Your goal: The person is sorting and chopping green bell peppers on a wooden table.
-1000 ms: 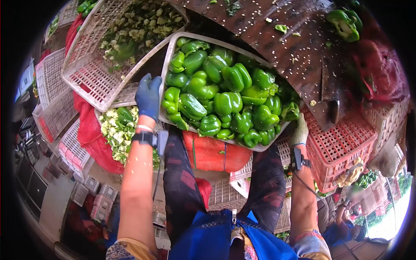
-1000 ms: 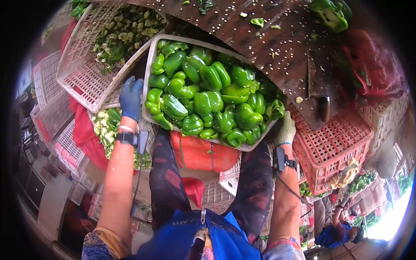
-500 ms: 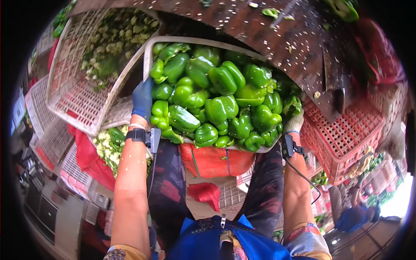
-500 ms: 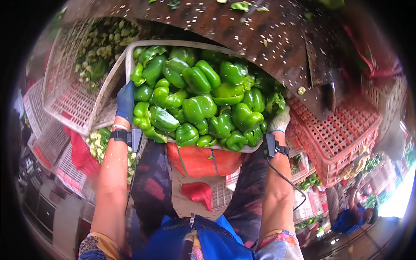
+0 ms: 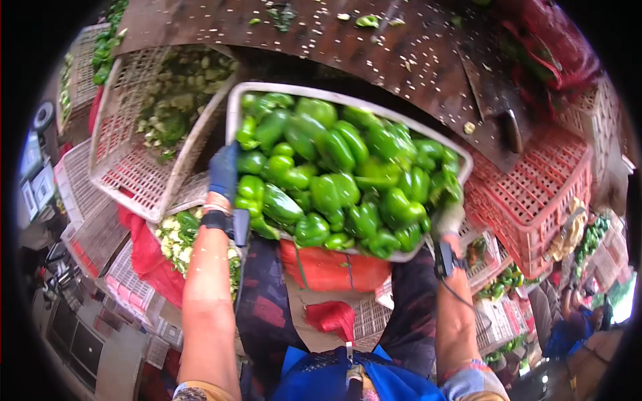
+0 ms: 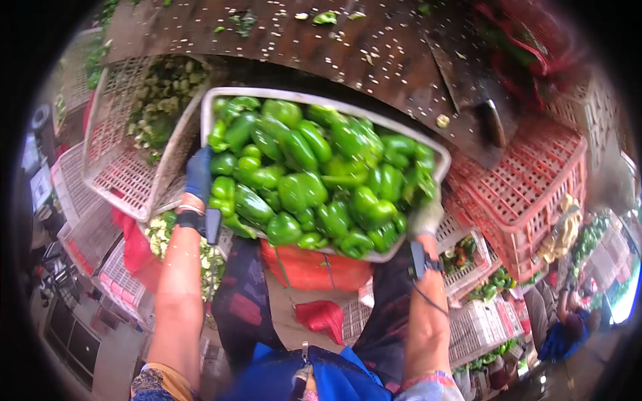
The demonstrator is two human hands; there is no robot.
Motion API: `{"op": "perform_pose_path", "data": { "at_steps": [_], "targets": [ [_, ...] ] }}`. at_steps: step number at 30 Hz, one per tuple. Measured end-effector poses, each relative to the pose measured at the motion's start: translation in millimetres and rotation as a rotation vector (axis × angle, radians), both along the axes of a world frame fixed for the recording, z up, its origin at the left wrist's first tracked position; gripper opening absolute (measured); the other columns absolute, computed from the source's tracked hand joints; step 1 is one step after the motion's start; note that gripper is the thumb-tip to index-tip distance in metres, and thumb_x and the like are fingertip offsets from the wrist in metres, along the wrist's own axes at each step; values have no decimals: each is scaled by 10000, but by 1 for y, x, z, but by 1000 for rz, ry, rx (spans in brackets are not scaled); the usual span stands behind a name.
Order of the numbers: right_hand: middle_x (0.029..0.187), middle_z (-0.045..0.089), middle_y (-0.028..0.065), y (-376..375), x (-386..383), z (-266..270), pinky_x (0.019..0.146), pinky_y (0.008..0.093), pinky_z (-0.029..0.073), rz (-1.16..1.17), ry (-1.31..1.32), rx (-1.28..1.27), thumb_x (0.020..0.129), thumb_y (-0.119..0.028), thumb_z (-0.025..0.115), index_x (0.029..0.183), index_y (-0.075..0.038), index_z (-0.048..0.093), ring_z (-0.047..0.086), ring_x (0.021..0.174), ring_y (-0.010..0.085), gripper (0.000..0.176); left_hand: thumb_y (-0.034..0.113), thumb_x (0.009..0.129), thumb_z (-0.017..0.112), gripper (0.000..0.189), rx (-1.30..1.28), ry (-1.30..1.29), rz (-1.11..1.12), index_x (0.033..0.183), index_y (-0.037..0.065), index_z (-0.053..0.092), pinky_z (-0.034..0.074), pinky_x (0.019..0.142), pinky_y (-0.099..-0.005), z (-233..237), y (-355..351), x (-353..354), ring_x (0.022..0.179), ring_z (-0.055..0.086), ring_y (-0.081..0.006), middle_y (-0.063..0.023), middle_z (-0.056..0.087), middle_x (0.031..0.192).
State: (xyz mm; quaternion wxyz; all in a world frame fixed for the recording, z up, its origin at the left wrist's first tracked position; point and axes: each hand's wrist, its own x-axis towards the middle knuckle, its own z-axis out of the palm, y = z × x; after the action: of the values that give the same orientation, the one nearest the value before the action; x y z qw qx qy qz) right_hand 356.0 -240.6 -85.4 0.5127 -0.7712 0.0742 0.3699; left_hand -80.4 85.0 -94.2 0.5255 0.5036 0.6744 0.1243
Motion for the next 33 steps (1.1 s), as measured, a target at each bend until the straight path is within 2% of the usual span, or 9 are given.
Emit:
{"op": "perform_pose_path", "data": {
  "at_steps": [1, 3, 4, 5, 7, 10, 16, 24, 33],
  "targets": [
    [1171, 656, 29, -7, -4, 19, 910, 342, 506, 128, -18, 67, 1079, -293, 483, 1352, -76, 589, 612, 1050, 167, 364, 357, 1042, 501, 394, 296, 346, -510, 920, 66, 736, 525, 667, -432, -1, 1, -4, 710, 673, -297, -158, 713, 832],
    [1204, 641, 38, 13, -16, 73, 971, 394, 504, -153, 245, 160, 1042, -320, 556, 1328, -106, 588, 609, 1087, 213, 359, 362, 1034, 485, 432, 255, 342, -488, 871, 48, 733, 523, 680, -475, 11, -15, 4, 741, 683, -335, -180, 703, 794],
    [1258, 638, 12, -20, -3, 65, 957, 344, 501, -29, 218, 164, 1075, -321, 469, 1367, -149, 581, 609, 1103, 183, 356, 364, 1023, 508, 424, 131, 130, -273, 875, 40, 738, 531, 696, -475, 31, -22, 18, 758, 689, -347, -178, 691, 765],
    [1318, 639, 21, -13, -5, 88, 991, 372, 498, -150, 277, 164, 1064, -354, 489, 1387, -151, 585, 614, 1156, 198, 393, 330, 1009, 539, 320, 5, 169, -221, 1010, 84, 744, 534, 713, -475, 33, -31, 16, 776, 692, -354, -177, 685, 792],
    [1363, 638, 30, -49, 10, 85, 1050, 420, 481, -208, 289, 214, 1035, -417, 553, 1384, -143, 594, 608, 1219, 236, 445, 292, 1014, 534, 268, 146, 271, -521, 1213, 206, 691, 530, 736, -463, 61, -40, 18, 821, 689, -344, -184, 674, 870],
    [1355, 638, 47, -72, 32, 85, 1037, 440, 493, -199, 303, 201, 1045, -393, 526, 1391, -134, 580, 619, 1204, 250, 435, 586, 962, 576, 553, -143, 181, -66, 1055, 62, 722, 498, 798, -455, 133, -35, 44, 869, 686, -383, -220, 704, 897],
    [1358, 641, 71, -37, 40, 134, 1060, 458, 489, -83, 313, 193, 1048, -451, 506, 1425, -116, 564, 626, 1201, 281, 508, 588, 956, 545, 623, -154, 144, 120, 1179, 29, 704, 518, 862, -428, 220, -35, 40, 986, 709, -370, -243, 733, 1043],
    [1339, 634, 79, 14, 32, 255, 1055, 475, 488, 153, 213, 121, 1043, -396, 516, 1414, -103, 569, 610, 1205, 291, 475, 572, 948, 589, 578, -47, 288, -16, 997, 6, 696, 508, 741, -467, 333, -52, -2, 831, 675, -427, -258, 684, 848],
    [1290, 631, 85, 110, -14, 389, 1052, 494, 473, 566, -37, -11, 1032, -301, 539, 1375, -93, 594, 583, 1207, 286, 405, 538, 946, 616, 549, -75, 143, 400, 962, -3, 706, 509, 735, -445, 429, -91, -73, 806, 688, -380, -248, 697, 842]
  ]
}}
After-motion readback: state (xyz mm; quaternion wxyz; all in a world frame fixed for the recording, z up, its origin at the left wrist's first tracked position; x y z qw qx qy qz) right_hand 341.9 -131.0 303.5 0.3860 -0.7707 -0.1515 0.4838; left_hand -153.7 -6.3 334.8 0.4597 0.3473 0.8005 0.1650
